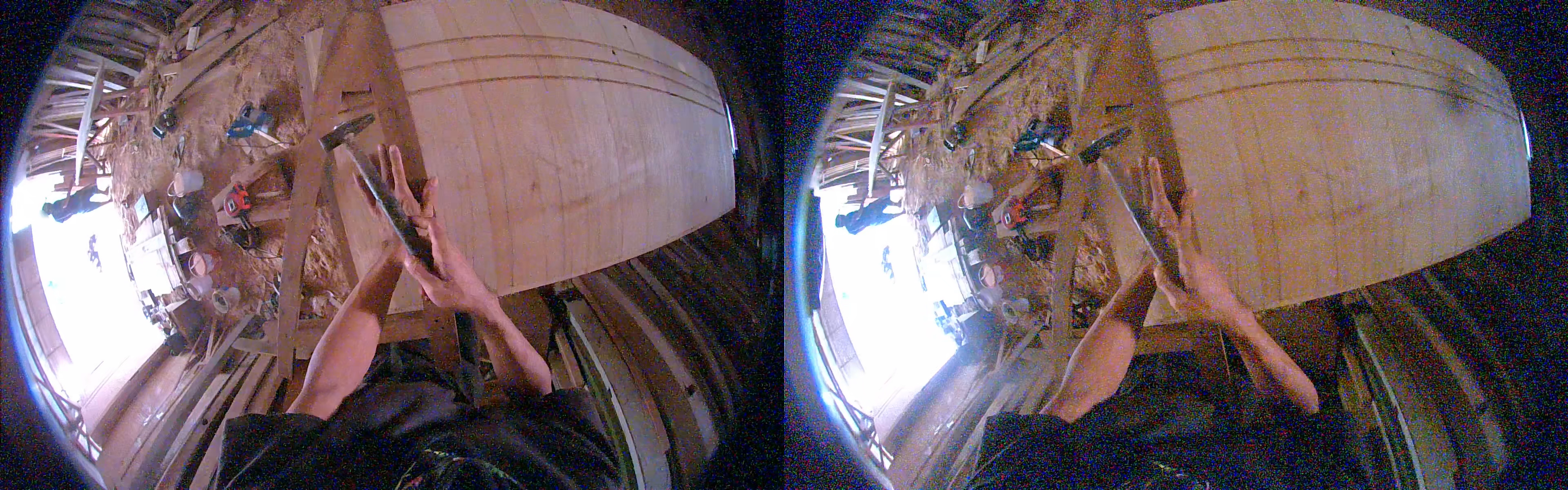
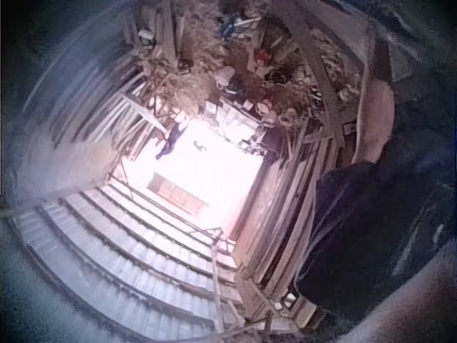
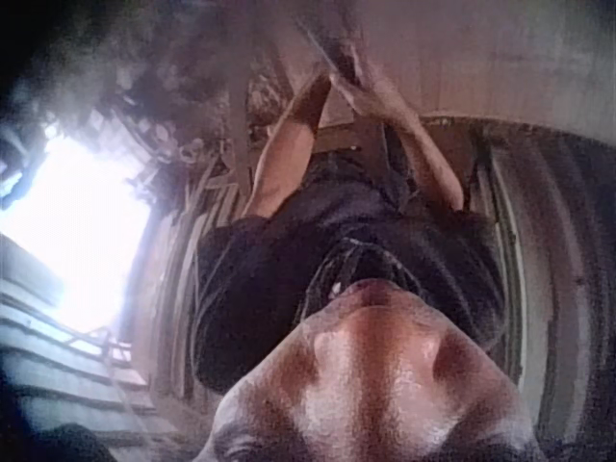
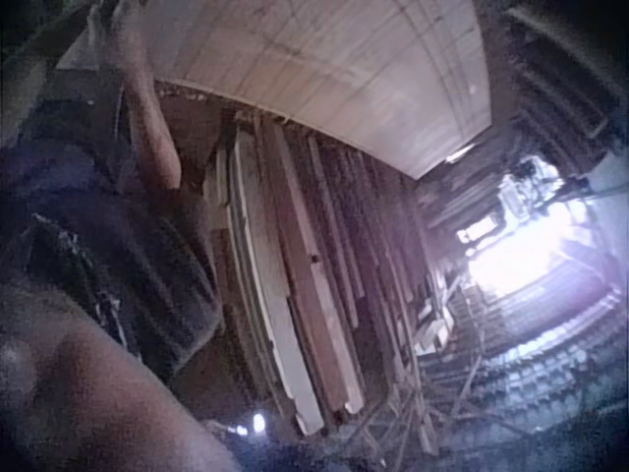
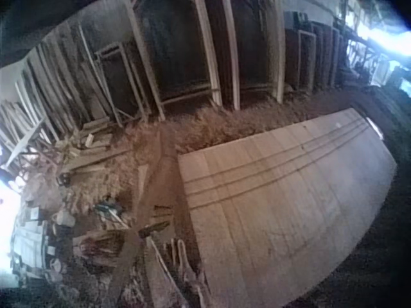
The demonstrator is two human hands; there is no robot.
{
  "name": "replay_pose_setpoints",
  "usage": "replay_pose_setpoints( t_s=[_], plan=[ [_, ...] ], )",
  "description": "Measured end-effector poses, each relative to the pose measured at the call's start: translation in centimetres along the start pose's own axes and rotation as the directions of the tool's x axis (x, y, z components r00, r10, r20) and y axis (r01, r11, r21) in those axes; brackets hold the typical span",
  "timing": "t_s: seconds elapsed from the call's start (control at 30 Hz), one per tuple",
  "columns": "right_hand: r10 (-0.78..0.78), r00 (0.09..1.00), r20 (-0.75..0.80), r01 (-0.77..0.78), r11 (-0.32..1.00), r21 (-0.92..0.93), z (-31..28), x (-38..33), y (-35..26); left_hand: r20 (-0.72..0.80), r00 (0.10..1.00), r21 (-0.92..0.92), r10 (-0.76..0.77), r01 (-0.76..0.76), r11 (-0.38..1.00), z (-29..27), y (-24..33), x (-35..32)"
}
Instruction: The person marks a curved line on a large wooden panel using a pencil and a flexible batten. They then use a hammer to tap a wooden batten into place as a guide and operate a handheld router to cut along the marked curve.
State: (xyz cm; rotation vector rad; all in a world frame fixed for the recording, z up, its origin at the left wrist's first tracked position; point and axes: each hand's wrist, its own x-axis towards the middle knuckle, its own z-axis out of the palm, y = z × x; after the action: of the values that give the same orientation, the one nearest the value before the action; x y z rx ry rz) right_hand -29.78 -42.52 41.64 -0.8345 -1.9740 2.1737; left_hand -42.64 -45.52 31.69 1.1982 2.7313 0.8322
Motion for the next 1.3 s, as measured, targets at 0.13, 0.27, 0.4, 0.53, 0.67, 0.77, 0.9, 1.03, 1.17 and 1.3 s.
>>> replay_pose_setpoints(
  t_s=[0.13, 0.27, 0.4, 0.53, 0.67, 0.77, 0.9, 1.03, 1.17, 1.3],
  plan=[
    [-0.067, 0.996, -0.053, 0.067, 0.998, -0.003, 0.8, 0.6, 0.5, -0.045, 0.999, 0.023, 0.019, -0.018, 1.0, 0.8, -0.6, 0.0],
    [-0.285, 0.947, -0.15, 0.268, 0.956, -0.119, 1.9, 1.8, 2.1, -0.017, 1.0, -0.038, -0.004, 0.004, 0.999, 2.4, -1.8, -0.1],
    [-0.054, 0.999, -0.009, 0.052, 0.992, -0.119, 1.5, 1.2, 3.5, -0.036, 0.999, -0.056, 0.03, -0.032, 0.998, 2.3, -0.9, 0.2],
    [0.022, 1.0, 0.007, -0.021, 0.999, -0.032, 1.4, 1.5, 1.7, -0.034, 0.998, 0.014, 0.052, -0.052, 0.999, 2.1, -1.1, 0.3],
    [0.021, 0.998, -0.061, -0.018, 0.999, 0.037, 1.6, 1.5, 2.0, -0.035, 0.997, -0.042, 0.07, -0.072, 0.997, 2.0, -1.1, 0.2],
    [-0.019, 0.994, -0.105, 0.022, 0.999, 0.024, 1.8, 1.6, 2.4, -0.017, 0.999, -0.071, 0.038, -0.039, 0.997, 2.3, -0.8, 0.1],
    [0.026, 0.997, -0.079, -0.023, 0.999, 0.041, 1.4, 1.7, 1.7, -0.033, 0.999, -0.009, 0.032, -0.032, 0.999, 2.3, -0.9, 0.1],
    [0.092, 0.993, -0.077, -0.083, 0.989, 0.121, 1.0, 1.9, 1.1, -0.005, 1.0, 0.04, 0.007, -0.007, 0.999, 1.6, -0.5, 0.0],
    [0.039, 0.992, -0.124, -0.035, 0.999, 0.034, 1.1, 2.1, 1.4, -0.028, 0.999, 0.048, 0.024, -0.023, 0.999, 2.1, -0.8, 0.1],
    [-0.131, 0.962, -0.24, 0.123, 0.991, -0.046, 2.0, 2.5, 3.1, -0.005, 1.0, 0.069, -0.01, 0.011, 0.998, 1.9, -0.4, 0.0]
  ],
)
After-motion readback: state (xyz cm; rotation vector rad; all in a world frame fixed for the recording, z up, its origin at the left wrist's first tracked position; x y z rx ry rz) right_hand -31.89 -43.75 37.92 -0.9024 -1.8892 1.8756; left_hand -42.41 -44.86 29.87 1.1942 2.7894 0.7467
